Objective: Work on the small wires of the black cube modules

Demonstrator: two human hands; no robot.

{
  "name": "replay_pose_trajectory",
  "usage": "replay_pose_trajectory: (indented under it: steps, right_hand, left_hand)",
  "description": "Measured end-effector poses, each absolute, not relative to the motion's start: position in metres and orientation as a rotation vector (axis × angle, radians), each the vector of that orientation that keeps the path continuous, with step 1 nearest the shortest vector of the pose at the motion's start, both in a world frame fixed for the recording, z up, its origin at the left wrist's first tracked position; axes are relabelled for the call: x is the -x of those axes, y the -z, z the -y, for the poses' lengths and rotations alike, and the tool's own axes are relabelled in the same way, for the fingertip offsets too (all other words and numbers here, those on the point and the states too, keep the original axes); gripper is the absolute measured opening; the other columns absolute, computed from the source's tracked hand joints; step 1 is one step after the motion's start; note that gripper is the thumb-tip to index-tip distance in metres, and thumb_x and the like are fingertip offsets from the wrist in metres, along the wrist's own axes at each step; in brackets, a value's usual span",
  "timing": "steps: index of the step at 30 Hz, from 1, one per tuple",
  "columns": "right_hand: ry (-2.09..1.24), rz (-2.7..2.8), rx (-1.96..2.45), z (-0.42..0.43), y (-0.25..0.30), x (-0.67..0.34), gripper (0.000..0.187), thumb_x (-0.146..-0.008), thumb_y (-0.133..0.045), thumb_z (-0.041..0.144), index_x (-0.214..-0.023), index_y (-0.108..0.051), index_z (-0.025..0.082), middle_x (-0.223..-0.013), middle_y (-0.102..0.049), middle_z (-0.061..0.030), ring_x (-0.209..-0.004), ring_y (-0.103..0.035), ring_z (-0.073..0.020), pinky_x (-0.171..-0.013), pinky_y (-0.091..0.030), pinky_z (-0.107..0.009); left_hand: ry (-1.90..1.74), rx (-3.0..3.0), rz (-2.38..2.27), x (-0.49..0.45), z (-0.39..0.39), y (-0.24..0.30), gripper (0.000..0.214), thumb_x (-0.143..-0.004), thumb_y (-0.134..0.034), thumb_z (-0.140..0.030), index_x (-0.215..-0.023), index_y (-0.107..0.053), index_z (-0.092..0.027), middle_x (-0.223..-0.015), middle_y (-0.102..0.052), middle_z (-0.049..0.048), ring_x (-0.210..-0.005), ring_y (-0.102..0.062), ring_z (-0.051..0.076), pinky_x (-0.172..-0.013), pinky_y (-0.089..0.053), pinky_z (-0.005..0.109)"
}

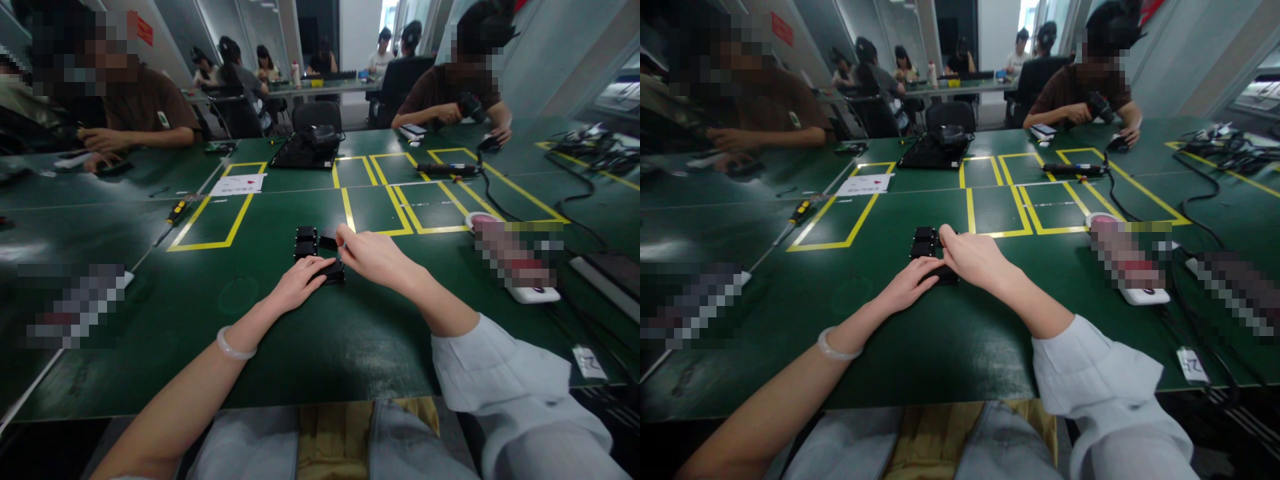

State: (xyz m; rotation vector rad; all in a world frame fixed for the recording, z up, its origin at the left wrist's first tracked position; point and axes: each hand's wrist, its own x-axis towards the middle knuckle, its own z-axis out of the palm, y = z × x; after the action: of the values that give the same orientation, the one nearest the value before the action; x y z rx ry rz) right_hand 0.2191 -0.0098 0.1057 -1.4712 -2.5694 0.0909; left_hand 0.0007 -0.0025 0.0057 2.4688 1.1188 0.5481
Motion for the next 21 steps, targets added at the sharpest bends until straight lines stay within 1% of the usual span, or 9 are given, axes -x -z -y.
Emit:
replay_pose_trajectory:
  steps: [4,11,17,21]
  right_hand:
    - [-0.088,2.586,1.469,0.0088,-0.1054,-0.2195,0.027,-0.097,-0.032,0.035,-0.111,-0.049,0.019,-0.086,-0.070,-0.0061,-0.071,-0.062,-0.0181,-0.054,-0.022,-0.027]
    - [-0.117,2.586,1.474,0.0099,-0.1066,-0.2188,0.026,-0.095,-0.032,0.028,-0.115,-0.047,0.019,-0.089,-0.070,-0.0063,-0.070,-0.061,-0.0169,-0.055,-0.023,-0.027]
    - [-0.096,2.596,1.491,0.0080,-0.1058,-0.2181,0.027,-0.097,-0.031,0.036,-0.111,-0.048,0.020,-0.087,-0.070,-0.0063,-0.072,-0.062,-0.0181,-0.054,-0.021,-0.027]
    - [-0.085,2.584,1.468,0.0070,-0.1032,-0.2194,0.026,-0.097,-0.030,0.031,-0.113,-0.048,0.019,-0.085,-0.069,-0.0057,-0.069,-0.061,-0.0174,-0.053,-0.020,-0.027]
  left_hand:
    - [-0.544,-2.470,-1.111,-0.0012,0.0025,-0.0067,0.042,-0.100,-0.040,-0.032,-0.142,-0.044,-0.028,-0.128,-0.052,0.0066,-0.118,-0.049,0.023,-0.104,-0.041,0.040]
    - [-0.551,-2.471,-1.112,-0.0006,0.0014,-0.0042,0.042,-0.100,-0.040,-0.032,-0.142,-0.044,-0.028,-0.128,-0.052,0.0065,-0.119,-0.049,0.023,-0.105,-0.040,0.041]
    - [-0.557,-2.466,-1.112,-0.0002,0.0019,-0.0047,0.042,-0.100,-0.041,-0.032,-0.142,-0.044,-0.029,-0.129,-0.052,0.0061,-0.119,-0.049,0.023,-0.105,-0.040,0.041]
    - [-0.538,-2.465,-1.118,-0.0001,0.0024,-0.0061,0.043,-0.100,-0.040,-0.032,-0.142,-0.044,-0.029,-0.128,-0.052,0.0064,-0.118,-0.050,0.023,-0.104,-0.041,0.040]
